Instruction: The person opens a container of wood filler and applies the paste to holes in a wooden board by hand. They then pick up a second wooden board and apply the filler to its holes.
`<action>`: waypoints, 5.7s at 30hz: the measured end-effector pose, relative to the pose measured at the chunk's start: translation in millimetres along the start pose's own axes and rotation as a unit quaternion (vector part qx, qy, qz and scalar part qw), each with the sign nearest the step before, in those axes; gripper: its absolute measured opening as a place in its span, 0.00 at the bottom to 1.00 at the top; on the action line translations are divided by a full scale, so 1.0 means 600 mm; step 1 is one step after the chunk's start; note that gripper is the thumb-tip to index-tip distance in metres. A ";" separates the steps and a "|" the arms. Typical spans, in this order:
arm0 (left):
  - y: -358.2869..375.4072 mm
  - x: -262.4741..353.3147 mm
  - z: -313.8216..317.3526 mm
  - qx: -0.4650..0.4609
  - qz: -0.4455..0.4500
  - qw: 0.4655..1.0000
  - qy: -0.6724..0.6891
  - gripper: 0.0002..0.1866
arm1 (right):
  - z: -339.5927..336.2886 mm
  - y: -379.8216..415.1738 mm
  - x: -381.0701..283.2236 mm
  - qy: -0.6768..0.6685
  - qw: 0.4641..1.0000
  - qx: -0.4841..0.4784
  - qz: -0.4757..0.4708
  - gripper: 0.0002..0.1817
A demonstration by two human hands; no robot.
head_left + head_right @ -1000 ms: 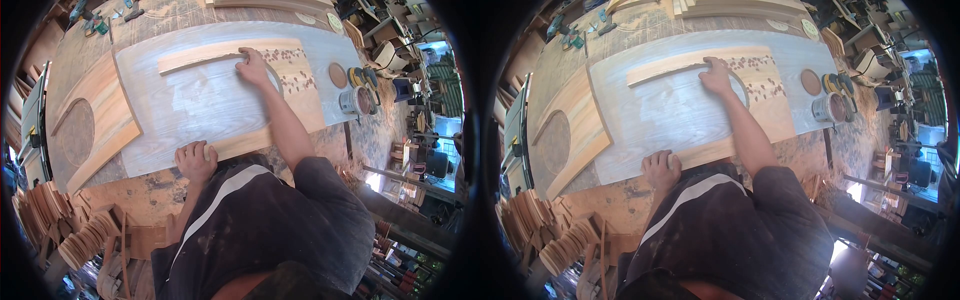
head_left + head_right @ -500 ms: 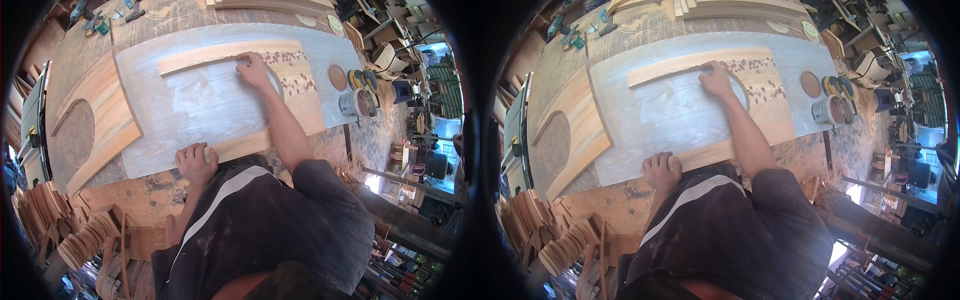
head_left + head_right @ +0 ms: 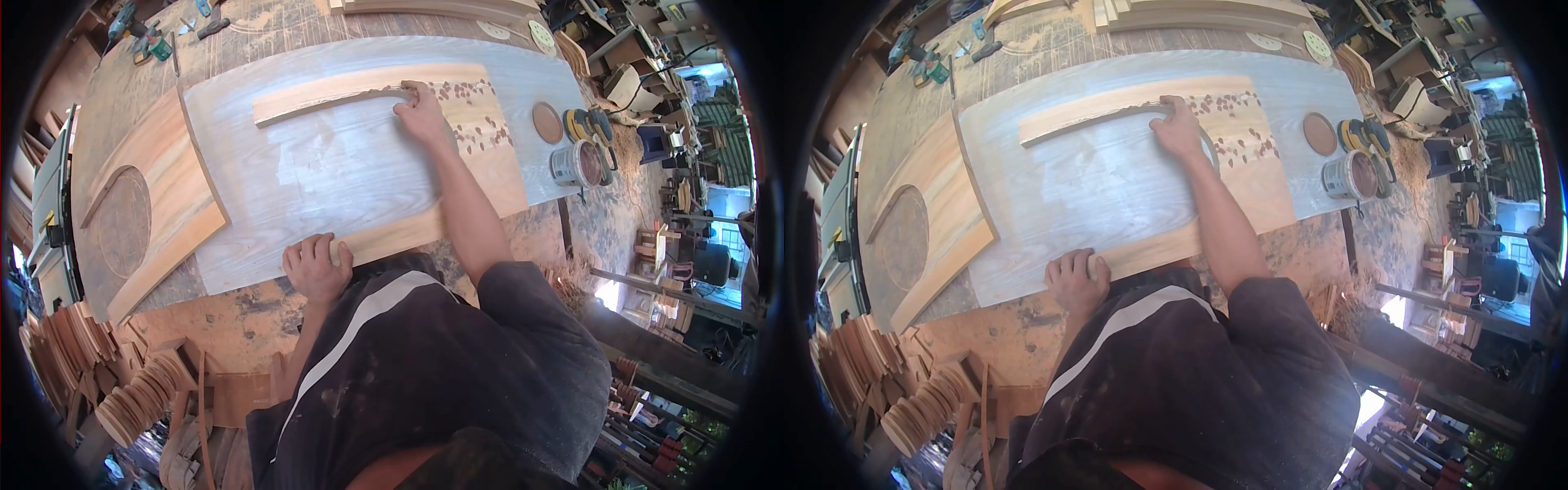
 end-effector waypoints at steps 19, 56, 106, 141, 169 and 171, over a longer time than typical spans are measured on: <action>-0.002 0.002 -0.003 -0.001 0.011 1.000 -0.002 0.10 | -0.025 0.020 0.002 0.000 1.000 -0.003 0.023 0.37; -0.001 -0.003 -0.003 0.005 -0.009 1.000 -0.014 0.11 | 0.057 0.020 -0.071 -0.189 0.975 -0.120 -0.008 0.36; -0.001 -0.008 -0.003 0.003 -0.031 0.999 0.023 0.12 | 0.270 0.012 -0.216 0.012 0.939 -0.296 -0.176 0.35; -0.001 -0.009 -0.004 0.005 -0.031 0.999 0.034 0.13 | 0.287 0.015 -0.245 -0.074 0.941 -0.284 -0.170 0.39; -0.002 -0.010 -0.004 0.006 -0.031 0.999 0.035 0.13 | 0.267 0.011 -0.231 -0.096 0.950 -0.261 -0.138 0.38; -0.002 -0.009 -0.006 0.004 -0.033 0.999 0.034 0.13 | 0.263 0.007 -0.226 -0.087 0.952 -0.261 -0.134 0.38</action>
Point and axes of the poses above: each hand's wrist, its own y-axis away from the middle knuckle, its own z-axis out of the palm, x = y × z, the point moved 2 cm from there along -y, towards the middle knuckle, and after that the axes turned 12 degrees about -z, right-handed, at the moved point
